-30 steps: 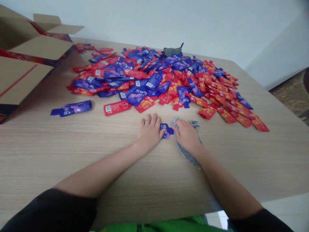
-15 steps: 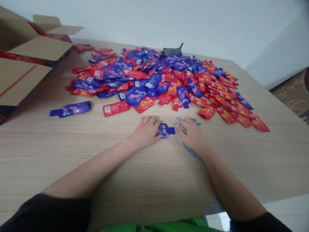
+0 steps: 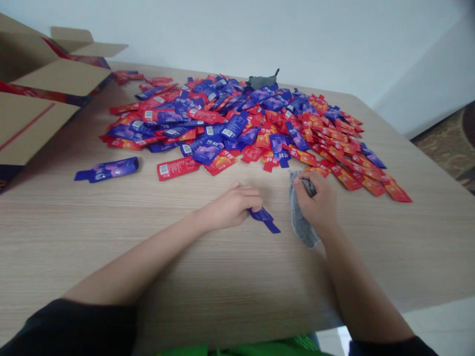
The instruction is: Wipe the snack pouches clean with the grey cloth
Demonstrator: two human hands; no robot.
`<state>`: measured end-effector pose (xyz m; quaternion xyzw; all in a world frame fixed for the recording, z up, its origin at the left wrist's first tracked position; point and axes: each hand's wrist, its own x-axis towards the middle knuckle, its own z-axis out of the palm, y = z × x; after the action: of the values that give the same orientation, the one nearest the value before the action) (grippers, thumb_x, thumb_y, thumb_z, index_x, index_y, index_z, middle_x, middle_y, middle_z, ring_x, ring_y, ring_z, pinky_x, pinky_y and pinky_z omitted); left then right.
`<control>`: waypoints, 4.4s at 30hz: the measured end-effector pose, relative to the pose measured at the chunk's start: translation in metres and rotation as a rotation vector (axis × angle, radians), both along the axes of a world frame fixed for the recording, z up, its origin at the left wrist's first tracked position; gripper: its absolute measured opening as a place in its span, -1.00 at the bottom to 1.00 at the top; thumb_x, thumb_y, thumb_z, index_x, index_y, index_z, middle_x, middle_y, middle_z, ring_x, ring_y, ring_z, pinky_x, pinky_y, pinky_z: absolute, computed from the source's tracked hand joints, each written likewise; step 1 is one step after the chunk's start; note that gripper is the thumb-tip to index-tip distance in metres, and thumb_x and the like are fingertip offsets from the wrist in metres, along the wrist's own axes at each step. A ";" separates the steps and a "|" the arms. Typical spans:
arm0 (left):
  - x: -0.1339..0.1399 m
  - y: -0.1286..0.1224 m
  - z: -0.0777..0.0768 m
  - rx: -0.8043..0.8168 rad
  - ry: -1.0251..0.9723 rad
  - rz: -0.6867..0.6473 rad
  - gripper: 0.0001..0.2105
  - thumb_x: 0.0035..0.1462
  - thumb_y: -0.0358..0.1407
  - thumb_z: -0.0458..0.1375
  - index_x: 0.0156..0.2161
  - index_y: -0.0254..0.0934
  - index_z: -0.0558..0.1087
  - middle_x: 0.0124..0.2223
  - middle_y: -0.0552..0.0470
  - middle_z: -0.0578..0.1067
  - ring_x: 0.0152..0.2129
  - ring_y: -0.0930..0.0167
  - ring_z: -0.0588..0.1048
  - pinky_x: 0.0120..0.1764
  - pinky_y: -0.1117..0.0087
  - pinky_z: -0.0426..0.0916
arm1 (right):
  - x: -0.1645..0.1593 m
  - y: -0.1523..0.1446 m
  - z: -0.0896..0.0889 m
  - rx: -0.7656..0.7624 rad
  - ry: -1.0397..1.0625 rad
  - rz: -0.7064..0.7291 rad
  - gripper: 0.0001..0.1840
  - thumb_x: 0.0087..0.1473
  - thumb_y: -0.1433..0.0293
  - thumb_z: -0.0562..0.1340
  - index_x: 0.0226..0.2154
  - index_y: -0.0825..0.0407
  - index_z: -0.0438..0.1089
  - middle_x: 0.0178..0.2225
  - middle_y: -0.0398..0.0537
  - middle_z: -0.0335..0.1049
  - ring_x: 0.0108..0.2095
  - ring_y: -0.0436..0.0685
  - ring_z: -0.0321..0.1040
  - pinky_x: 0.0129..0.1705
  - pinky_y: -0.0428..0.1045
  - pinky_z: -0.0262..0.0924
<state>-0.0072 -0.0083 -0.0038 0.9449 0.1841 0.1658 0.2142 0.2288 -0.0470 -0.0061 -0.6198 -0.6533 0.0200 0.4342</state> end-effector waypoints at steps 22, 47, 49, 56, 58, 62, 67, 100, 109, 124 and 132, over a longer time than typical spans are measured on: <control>0.007 -0.015 -0.019 0.318 0.431 0.582 -0.47 0.29 -0.03 -0.01 0.18 -0.39 0.35 0.06 -0.25 0.44 -0.02 0.08 0.34 -0.05 0.09 0.19 | -0.021 -0.006 -0.023 -0.372 -0.126 0.322 -0.64 0.09 0.42 0.12 -0.04 -0.01 0.37 -0.04 0.04 0.43 -0.01 0.20 0.37 0.08 0.14 0.21; 0.031 -0.068 -0.019 0.241 0.402 0.449 -0.66 0.27 -0.27 0.03 0.09 -0.36 0.37 0.00 -0.19 0.43 -0.09 0.17 0.40 -0.16 0.17 0.34 | -0.003 0.006 -0.020 -0.238 -0.101 0.156 -0.66 0.15 0.39 0.09 -0.04 -0.01 0.41 -0.04 0.03 0.49 -0.03 0.22 0.40 0.04 0.15 0.24; 0.034 -0.071 -0.023 0.276 0.397 0.426 -0.69 0.29 -0.31 -0.01 0.06 -0.37 0.40 0.03 -0.19 0.42 -0.09 0.20 0.38 -0.17 0.19 0.33 | -0.010 0.003 -0.021 -0.271 -0.138 0.267 -0.67 0.16 0.41 0.09 -0.04 -0.01 0.41 -0.04 0.02 0.48 -0.02 0.19 0.39 0.05 0.12 0.22; 0.034 -0.072 -0.026 0.310 0.412 0.382 -0.69 0.29 -0.38 -0.03 0.06 -0.41 0.40 0.03 -0.17 0.42 -0.09 0.21 0.35 -0.19 0.19 0.31 | -0.016 0.008 -0.028 -0.421 -0.292 0.367 -0.75 0.20 0.39 0.11 -0.19 -0.04 0.50 -0.15 -0.06 0.49 -0.12 0.13 0.41 -0.07 0.01 0.23; 0.034 -0.071 -0.026 0.317 0.416 0.383 -0.69 0.28 -0.39 -0.02 0.06 -0.41 0.40 0.05 -0.18 0.41 -0.09 0.21 0.35 -0.20 0.20 0.31 | -0.011 0.011 -0.028 -0.405 -0.329 0.254 -0.76 0.19 0.38 0.12 -0.20 -0.04 0.51 -0.16 -0.05 0.49 -0.14 0.15 0.40 -0.11 0.02 0.23; 0.034 -0.071 -0.027 0.320 0.418 0.367 -0.73 0.27 -0.39 -0.01 0.01 -0.40 0.43 0.01 -0.17 0.43 -0.12 0.21 0.36 -0.22 0.21 0.31 | -0.012 0.007 -0.024 -0.285 -0.268 0.165 -0.74 0.20 0.40 0.09 -0.17 -0.04 0.47 -0.15 -0.03 0.48 -0.11 0.18 0.39 -0.07 0.05 0.23; 0.040 -0.074 -0.023 0.276 0.423 0.415 -0.75 0.28 -0.32 0.00 -0.09 -0.41 0.46 -0.11 -0.19 0.44 -0.16 0.19 0.39 -0.25 0.21 0.33 | -0.028 0.000 -0.025 -0.338 -0.260 0.333 -0.72 0.21 0.41 0.07 -0.13 -0.07 0.46 -0.12 -0.04 0.49 -0.08 0.16 0.39 -0.01 0.05 0.22; 0.022 -0.047 -0.041 0.335 0.349 0.426 -0.57 0.36 -0.27 -0.14 0.28 -0.22 0.24 0.29 -0.08 0.28 0.16 0.14 0.25 0.00 0.10 0.25 | 0.007 0.009 -0.012 -0.183 -0.132 -0.086 -0.70 0.16 0.30 0.09 -0.14 0.01 0.44 -0.16 0.08 0.52 -0.16 0.26 0.43 -0.12 0.12 0.26; 0.032 -0.073 -0.033 0.303 0.401 0.478 -0.43 0.33 -0.08 -0.11 0.27 -0.47 0.23 0.34 -0.23 0.20 0.21 0.06 0.21 0.13 0.03 0.20 | 0.013 0.012 -0.026 -0.404 -0.409 -0.112 -0.70 0.20 0.34 0.05 -0.13 0.02 0.44 -0.28 0.07 0.54 -0.31 0.20 0.44 -0.29 0.01 0.17; 0.029 -0.064 -0.038 0.182 0.458 0.587 -0.31 0.30 0.01 -0.10 0.33 -0.50 0.10 0.38 -0.24 0.08 0.29 0.05 0.09 0.22 -0.08 0.09 | 0.016 0.012 -0.022 -0.490 -0.448 -0.108 -0.68 0.21 0.32 0.05 -0.10 0.00 0.44 -0.25 0.05 0.54 -0.28 0.20 0.44 -0.29 -0.01 0.13; 0.029 -0.055 -0.042 0.121 0.417 0.607 -0.42 0.34 -0.09 -0.15 0.35 -0.39 0.10 0.40 -0.08 0.05 0.32 0.05 0.04 0.26 -0.08 0.04 | 0.018 0.010 -0.025 -0.470 -0.434 -0.092 -0.70 0.18 0.30 0.07 -0.14 -0.01 0.45 -0.29 0.04 0.53 -0.30 0.21 0.44 -0.30 0.02 0.16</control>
<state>0.0223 -0.0638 -0.0462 0.8716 0.4855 0.0364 0.0571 0.2471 -0.0368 -0.0315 -0.7216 -0.6797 0.0179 0.1302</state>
